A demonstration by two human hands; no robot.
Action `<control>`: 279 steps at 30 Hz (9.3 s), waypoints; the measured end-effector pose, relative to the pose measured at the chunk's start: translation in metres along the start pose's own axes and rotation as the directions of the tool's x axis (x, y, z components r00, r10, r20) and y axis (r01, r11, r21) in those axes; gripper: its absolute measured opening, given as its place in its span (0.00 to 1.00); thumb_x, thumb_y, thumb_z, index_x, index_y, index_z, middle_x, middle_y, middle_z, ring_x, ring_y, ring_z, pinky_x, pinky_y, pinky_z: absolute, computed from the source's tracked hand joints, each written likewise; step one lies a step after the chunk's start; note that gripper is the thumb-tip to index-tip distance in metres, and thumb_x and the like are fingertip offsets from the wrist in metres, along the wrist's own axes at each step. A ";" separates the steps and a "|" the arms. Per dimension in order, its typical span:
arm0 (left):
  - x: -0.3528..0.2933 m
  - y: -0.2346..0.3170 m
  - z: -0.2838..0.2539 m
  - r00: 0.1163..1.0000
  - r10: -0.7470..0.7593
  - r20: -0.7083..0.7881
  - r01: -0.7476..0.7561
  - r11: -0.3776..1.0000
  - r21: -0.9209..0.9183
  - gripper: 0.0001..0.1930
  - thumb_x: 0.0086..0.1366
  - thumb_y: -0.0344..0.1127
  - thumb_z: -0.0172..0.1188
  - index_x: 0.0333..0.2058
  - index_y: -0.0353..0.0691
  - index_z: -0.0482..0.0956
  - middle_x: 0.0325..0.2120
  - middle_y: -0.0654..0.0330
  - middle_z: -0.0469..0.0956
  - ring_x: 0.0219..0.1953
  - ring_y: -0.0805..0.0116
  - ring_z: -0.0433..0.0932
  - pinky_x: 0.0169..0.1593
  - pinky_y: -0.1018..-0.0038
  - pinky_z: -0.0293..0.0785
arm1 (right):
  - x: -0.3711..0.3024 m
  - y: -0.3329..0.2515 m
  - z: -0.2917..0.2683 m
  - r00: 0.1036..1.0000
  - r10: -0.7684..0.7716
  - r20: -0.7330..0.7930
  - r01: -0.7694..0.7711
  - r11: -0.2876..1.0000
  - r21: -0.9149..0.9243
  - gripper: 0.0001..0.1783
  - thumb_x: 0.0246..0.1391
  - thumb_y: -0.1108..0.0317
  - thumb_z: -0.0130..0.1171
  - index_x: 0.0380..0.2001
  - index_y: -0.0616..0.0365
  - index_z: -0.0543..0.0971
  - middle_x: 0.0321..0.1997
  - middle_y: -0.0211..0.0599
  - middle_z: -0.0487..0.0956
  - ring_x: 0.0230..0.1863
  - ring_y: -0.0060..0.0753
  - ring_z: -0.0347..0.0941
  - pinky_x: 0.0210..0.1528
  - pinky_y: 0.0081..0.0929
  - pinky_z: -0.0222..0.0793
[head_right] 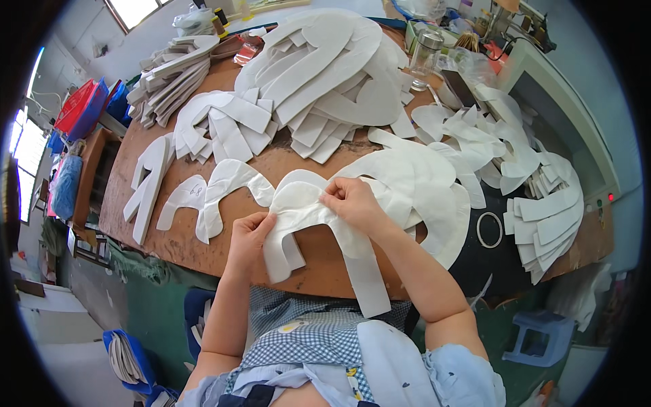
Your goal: Assembling and pairing different white foam and fabric shoe components at a workbench.
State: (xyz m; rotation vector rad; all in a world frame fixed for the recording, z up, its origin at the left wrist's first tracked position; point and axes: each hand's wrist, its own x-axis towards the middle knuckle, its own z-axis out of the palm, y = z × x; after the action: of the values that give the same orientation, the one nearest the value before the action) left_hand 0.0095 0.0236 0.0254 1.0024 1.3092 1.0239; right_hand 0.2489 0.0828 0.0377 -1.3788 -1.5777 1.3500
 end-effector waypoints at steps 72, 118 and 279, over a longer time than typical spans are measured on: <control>0.041 -0.022 0.046 0.714 0.481 0.509 -0.652 0.191 0.734 0.34 0.66 0.36 0.56 0.68 0.35 0.56 0.69 0.47 0.56 0.71 0.50 0.55 0.71 0.58 0.51 | 0.043 0.019 0.005 0.986 -0.127 -0.111 0.075 0.918 -0.389 0.16 0.54 0.62 0.64 0.38 0.66 0.80 0.26 0.47 0.81 0.27 0.40 0.78 0.33 0.36 0.73; 0.072 -0.025 0.044 0.848 0.439 0.297 -0.356 0.056 0.933 0.34 0.73 0.49 0.44 0.71 0.38 0.50 0.73 0.52 0.49 0.75 0.52 0.42 0.73 0.50 0.35 | -0.108 0.034 0.029 0.962 -0.216 0.168 0.250 0.447 -0.859 0.52 0.59 0.41 0.54 0.68 0.77 0.52 0.75 0.64 0.47 0.78 0.58 0.38 0.75 0.47 0.42; -0.002 0.102 -0.013 0.609 0.771 -0.186 -0.772 0.630 0.083 0.08 0.72 0.30 0.54 0.46 0.36 0.76 0.32 0.64 0.79 0.32 0.80 0.75 0.37 0.80 0.71 | -0.069 -0.149 -0.033 0.737 -0.386 0.555 0.498 0.865 -0.059 0.49 0.54 0.50 0.68 0.70 0.64 0.56 0.69 0.51 0.65 0.67 0.45 0.66 0.61 0.39 0.67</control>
State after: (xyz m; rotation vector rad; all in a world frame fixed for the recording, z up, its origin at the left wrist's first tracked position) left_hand -0.0052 0.0478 0.1238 1.5555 1.0068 1.8353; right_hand 0.2516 0.0373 0.1994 -0.6560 -2.2929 1.3461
